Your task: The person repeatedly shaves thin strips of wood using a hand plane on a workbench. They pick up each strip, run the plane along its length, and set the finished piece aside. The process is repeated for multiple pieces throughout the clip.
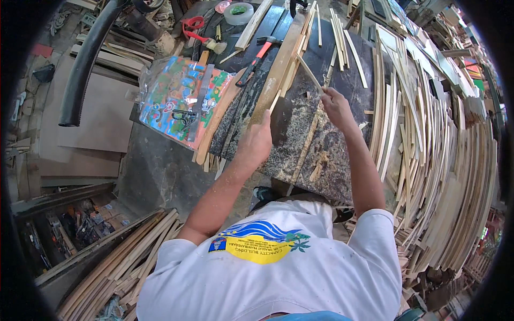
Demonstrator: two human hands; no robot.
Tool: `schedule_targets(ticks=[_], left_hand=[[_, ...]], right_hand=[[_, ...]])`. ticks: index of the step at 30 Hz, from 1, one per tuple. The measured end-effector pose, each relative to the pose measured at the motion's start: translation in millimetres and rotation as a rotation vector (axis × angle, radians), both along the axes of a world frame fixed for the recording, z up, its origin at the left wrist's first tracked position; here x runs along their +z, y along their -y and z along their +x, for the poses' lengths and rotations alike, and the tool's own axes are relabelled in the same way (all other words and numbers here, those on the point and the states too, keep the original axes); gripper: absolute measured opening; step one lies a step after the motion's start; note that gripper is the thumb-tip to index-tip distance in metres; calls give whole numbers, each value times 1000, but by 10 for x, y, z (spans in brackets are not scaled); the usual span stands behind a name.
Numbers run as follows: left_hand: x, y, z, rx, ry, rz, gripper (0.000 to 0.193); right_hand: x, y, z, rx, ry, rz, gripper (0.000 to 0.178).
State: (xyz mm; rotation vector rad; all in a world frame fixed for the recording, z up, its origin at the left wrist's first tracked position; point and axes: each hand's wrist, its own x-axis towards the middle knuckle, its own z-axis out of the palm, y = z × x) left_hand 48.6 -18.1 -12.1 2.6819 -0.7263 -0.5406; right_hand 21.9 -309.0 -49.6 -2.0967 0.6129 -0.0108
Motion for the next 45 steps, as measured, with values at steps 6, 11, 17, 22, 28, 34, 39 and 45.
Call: schedule_targets(ticks=[6,11,17,22,28,34,39,45], left_hand=[[-38,363,316,78,-11,-39,57],[18,587,577,62,-4,17,52],[-27,836,888,71,31,-1,47],[44,1071,1103,41,36,23,45],[-129,1390,1475,44,99,-40,34],[-123,1918,2019,38,198,-57,43],[145,2253,2216,83,253,-222,54],[273,1900,1500,57,-282,-691,48]], right_hand=[[-97,286,356,14,59,-91,47],[-4,412,611,6,32,-50,47],[-41,650,958,29,55,-101,47],[-223,919,1260,52,70,-254,49],[-172,910,1392,10,27,-261,48],[-169,923,1102,-31,-2,-360,44],[-254,989,297,-93,-22,-449,39],[-310,874,-928,-176,53,-569,31]])
